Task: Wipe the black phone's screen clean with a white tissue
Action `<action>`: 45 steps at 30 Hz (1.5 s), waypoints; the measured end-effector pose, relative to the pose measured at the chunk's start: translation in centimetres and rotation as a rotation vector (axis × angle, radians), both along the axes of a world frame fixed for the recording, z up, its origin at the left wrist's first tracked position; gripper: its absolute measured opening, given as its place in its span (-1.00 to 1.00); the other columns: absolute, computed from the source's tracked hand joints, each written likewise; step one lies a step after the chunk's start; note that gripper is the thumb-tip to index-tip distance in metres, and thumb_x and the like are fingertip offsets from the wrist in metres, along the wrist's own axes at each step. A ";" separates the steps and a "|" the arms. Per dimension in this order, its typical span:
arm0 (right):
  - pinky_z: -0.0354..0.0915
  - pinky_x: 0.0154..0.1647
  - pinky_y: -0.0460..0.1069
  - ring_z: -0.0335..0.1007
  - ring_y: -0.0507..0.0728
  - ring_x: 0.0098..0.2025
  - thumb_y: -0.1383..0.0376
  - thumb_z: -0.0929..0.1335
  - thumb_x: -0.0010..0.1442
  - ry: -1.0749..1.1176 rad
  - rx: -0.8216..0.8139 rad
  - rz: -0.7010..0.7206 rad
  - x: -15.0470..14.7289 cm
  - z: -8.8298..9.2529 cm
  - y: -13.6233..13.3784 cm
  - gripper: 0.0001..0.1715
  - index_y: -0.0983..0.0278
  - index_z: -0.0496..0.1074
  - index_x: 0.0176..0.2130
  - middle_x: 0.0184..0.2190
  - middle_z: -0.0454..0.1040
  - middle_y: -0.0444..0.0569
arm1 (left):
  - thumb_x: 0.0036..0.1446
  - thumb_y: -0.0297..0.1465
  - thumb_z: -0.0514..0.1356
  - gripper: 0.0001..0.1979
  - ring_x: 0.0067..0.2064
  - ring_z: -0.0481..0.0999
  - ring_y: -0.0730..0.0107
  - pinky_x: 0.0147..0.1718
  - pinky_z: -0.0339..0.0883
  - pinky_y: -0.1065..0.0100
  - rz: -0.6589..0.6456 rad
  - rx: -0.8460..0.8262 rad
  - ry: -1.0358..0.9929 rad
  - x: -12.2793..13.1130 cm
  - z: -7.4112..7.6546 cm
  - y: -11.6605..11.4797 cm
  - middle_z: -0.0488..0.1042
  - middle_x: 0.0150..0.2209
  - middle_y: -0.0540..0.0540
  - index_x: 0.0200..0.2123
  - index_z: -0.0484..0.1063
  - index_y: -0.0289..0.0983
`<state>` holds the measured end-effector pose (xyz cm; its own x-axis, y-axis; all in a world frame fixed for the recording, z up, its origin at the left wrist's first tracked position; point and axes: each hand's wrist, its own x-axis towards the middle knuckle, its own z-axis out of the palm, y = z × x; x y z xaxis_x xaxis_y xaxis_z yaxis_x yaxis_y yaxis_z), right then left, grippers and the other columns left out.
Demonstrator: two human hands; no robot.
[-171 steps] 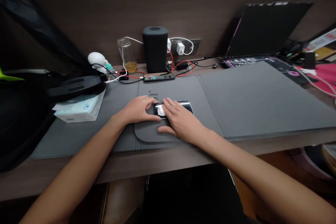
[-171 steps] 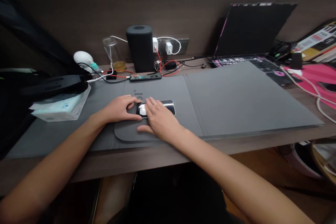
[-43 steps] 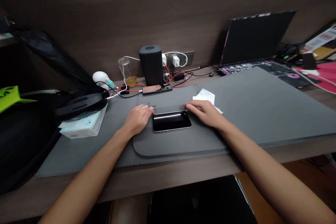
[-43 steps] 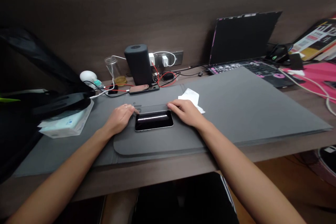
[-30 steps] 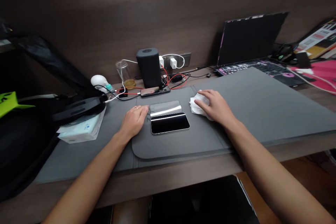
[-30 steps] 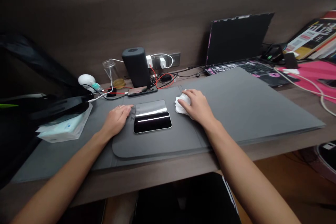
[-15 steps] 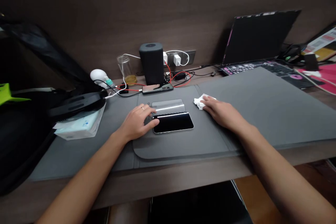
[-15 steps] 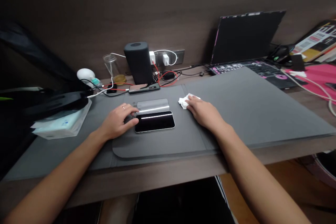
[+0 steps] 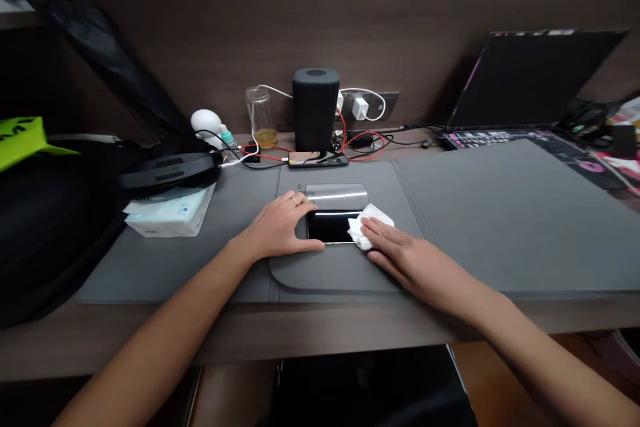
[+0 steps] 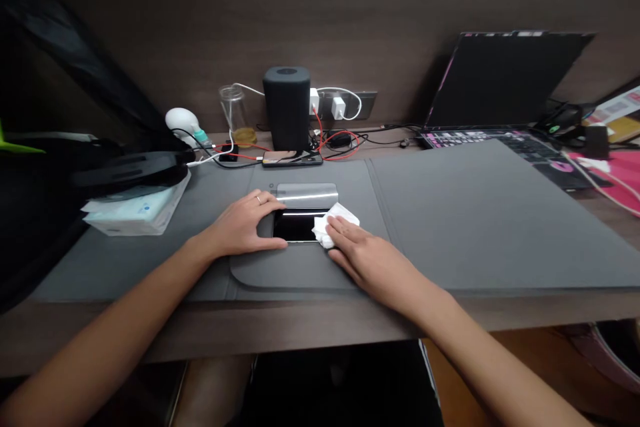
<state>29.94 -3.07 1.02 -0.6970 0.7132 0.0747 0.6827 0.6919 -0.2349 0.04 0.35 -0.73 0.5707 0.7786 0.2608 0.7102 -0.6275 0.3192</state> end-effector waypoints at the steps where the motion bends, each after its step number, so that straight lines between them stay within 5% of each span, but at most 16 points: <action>1: 0.25 0.31 0.22 0.10 0.31 0.38 0.05 0.21 0.42 -0.015 0.018 0.013 -0.5 -0.1 0.2 -0.31 0.31 0.14 0.38 0.37 0.15 0.15 | 0.09 0.09 0.26 -0.36 0.01 0.42 0.09 0.01 0.37 0.10 0.001 0.001 -0.002 0.0 -0.1 0.1 0.46 -0.01 -0.16 0.07 0.41 -0.23; 5: 0.15 0.36 0.27 -0.05 0.45 0.42 -0.29 0.28 0.19 -0.060 0.061 0.112 -3.8 -0.6 1.6 0.20 0.59 0.09 0.37 0.37 0.05 0.43 | -0.01 0.18 0.28 -0.27 -0.01 0.44 0.08 0.03 0.35 0.07 -0.003 0.012 -0.016 -0.1 -0.2 0.2 0.47 -0.02 -0.16 0.06 0.43 -0.23; 10: 0.08 0.40 0.23 -0.05 0.45 0.42 -0.35 0.26 0.12 -0.070 0.052 0.230 -8.3 -0.7 2.8 0.31 0.69 0.11 0.33 0.35 0.06 0.49 | -0.12 0.26 0.28 -0.11 -0.03 0.44 0.03 -0.01 0.35 0.05 0.056 0.011 -0.046 -0.3 0.2 0.4 0.46 -0.05 -0.19 0.11 0.38 -0.25; 14: -0.01 0.43 0.22 -0.07 0.42 0.43 -0.32 0.25 0.17 -0.044 0.066 0.313 -8.7 -0.7 2.2 0.24 0.69 0.14 0.32 0.35 0.08 0.49 | -0.04 0.24 0.24 -0.17 -0.04 0.44 0.04 -0.02 0.34 0.06 0.025 0.026 -0.068 -0.4 0.4 0.5 0.46 -0.06 -0.19 0.10 0.39 -0.25; 18: 0.04 0.42 0.25 -0.11 0.38 0.44 -0.24 0.26 0.24 -0.008 0.030 0.345 -5.5 -0.6 0.9 0.10 0.54 0.11 0.36 0.38 0.05 0.36 | -0.01 0.25 0.21 -0.18 -0.04 0.43 0.06 -0.02 0.33 0.07 -0.018 0.040 -0.051 -0.4 0.4 0.4 0.46 -0.04 -0.20 0.09 0.40 -0.26; 26: 0.14 0.36 0.30 -0.05 0.34 0.43 -0.06 0.24 0.37 -0.048 0.074 0.099 0.6 -1.0 -0.3 -0.13 0.30 -0.04 0.44 0.42 0.02 0.18 | -0.02 0.28 0.18 -0.16 -0.14 0.42 0.14 -0.08 0.33 0.13 -0.033 0.025 -0.100 -0.4 0.1 0.7 0.48 -0.20 -0.15 0.07 0.45 -0.28; 32: 0.06 0.39 0.33 -0.12 0.43 0.44 -0.27 0.31 0.19 -0.022 0.026 0.077 -1.4 -0.9 1.1 0.21 0.40 -0.10 0.45 0.42 -0.03 0.27 | 0.29 0.20 -0.21 -0.19 -0.24 0.44 0.22 -0.15 0.28 0.19 -0.045 0.076 -0.156 -0.3 0.3 0.8 0.55 -0.34 -0.13 -0.05 0.57 -0.29; 37: 0.08 0.38 0.30 -0.06 0.43 0.42 -0.31 0.28 0.17 0.030 -0.004 0.201 -5.7 -0.7 2.8 0.21 0.50 0.04 0.40 0.38 0.05 0.35 | 0.42 -0.02 -0.41 -0.16 -0.30 0.45 0.25 -0.21 0.27 0.21 0.109 0.103 -0.216 -0.5 0.1 0.9 0.56 -0.42 -0.14 -0.11 0.60 -0.32; 41: 0.05 0.41 0.24 -0.02 0.37 0.42 -0.08 0.25 0.36 0.061 0.043 0.274 -8.2 -1.3 2.9 -0.12 0.55 0.18 0.32 0.37 0.11 0.35 | 0.40 0.02 -0.39 -0.16 -0.28 0.51 0.23 -0.17 0.31 0.20 0.089 0.070 -0.192 -0.7 -0.1 0.9 0.56 -0.44 -0.13 -0.07 0.59 -0.33; 45: 0.06 0.42 0.19 0.04 0.24 0.41 0.31 0.18 0.42 0.106 0.039 0.351 -6.7 -1.4 2.3 -0.45 0.47 0.22 0.32 0.36 0.17 0.23 | 0.43 -0.02 -0.35 -0.25 -0.19 0.55 0.24 -0.08 0.33 0.18 0.071 0.021 -0.190 -0.8 -0.4 0.7 0.59 -0.37 -0.11 -0.01 0.56 -0.25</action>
